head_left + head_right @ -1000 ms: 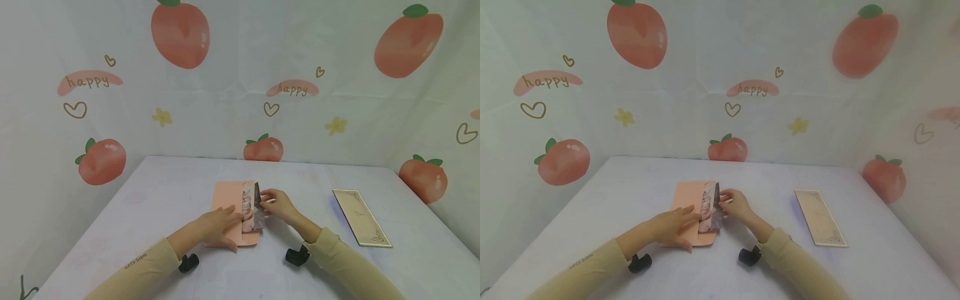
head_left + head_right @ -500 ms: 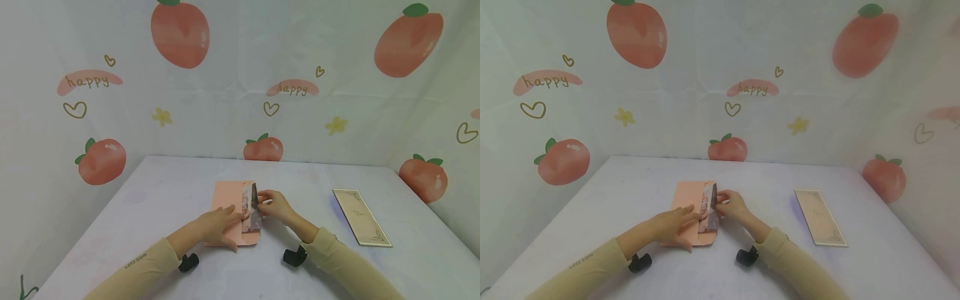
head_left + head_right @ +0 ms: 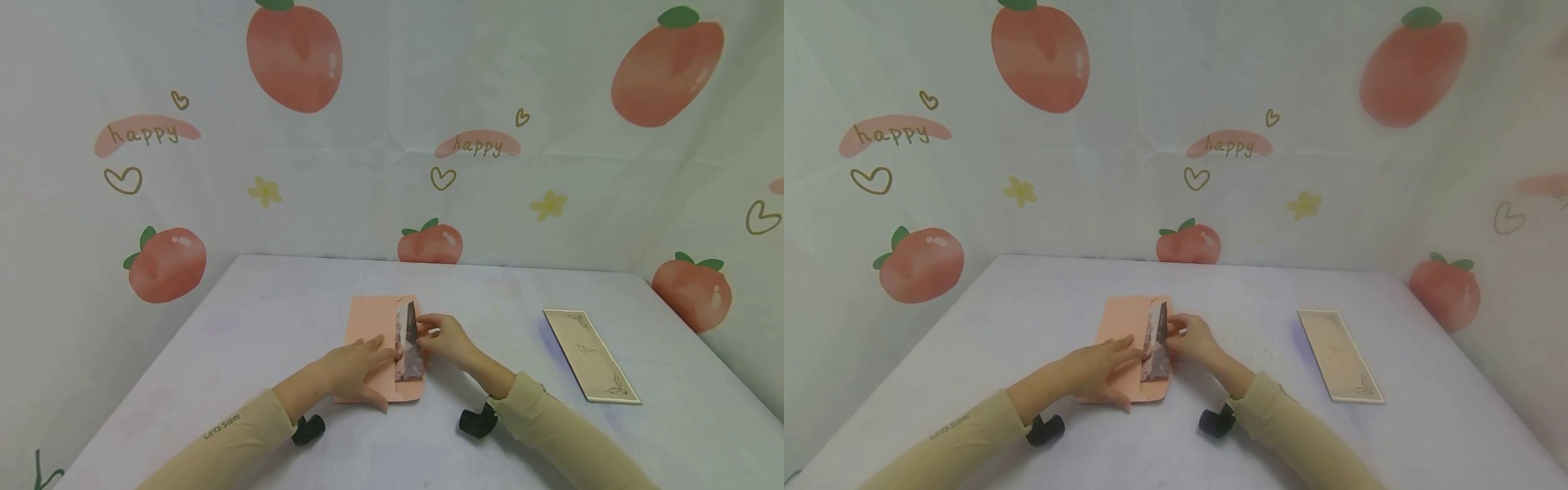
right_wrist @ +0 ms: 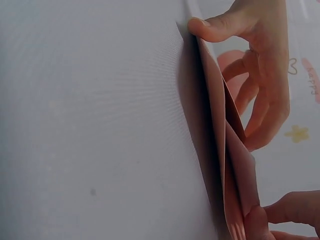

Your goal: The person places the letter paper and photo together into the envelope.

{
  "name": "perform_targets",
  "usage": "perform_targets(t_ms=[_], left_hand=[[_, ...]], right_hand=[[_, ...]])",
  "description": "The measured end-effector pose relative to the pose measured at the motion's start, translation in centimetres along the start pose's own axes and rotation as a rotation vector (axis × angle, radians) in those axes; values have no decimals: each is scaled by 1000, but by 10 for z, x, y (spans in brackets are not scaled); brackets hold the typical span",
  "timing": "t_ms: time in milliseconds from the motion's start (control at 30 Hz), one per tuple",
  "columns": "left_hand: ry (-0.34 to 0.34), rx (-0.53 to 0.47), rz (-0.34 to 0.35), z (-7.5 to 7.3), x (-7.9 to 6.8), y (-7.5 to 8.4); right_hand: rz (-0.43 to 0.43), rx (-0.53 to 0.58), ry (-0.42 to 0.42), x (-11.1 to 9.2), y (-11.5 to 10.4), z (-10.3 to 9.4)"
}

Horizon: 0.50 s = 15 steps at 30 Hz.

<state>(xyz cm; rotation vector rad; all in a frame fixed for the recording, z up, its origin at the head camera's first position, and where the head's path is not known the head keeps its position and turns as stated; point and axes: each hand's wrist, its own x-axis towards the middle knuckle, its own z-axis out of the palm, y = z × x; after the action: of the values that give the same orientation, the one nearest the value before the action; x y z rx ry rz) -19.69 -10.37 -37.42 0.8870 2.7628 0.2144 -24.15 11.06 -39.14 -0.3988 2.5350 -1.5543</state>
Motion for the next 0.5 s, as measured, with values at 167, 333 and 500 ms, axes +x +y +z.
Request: perform_targets(t_ms=[167, 333, 500], left_hand=[[-7, -10, -3, -1, -1, 1], [-7, -10, -7, -1, -1, 1], [4, -14, 3, -1, -1, 1]], right_hand=[[-18, 3, -5, 1, 1, 3], [-8, 2, -9, 1, 0, 6], [-12, -5, -12, 2, -1, 8]])
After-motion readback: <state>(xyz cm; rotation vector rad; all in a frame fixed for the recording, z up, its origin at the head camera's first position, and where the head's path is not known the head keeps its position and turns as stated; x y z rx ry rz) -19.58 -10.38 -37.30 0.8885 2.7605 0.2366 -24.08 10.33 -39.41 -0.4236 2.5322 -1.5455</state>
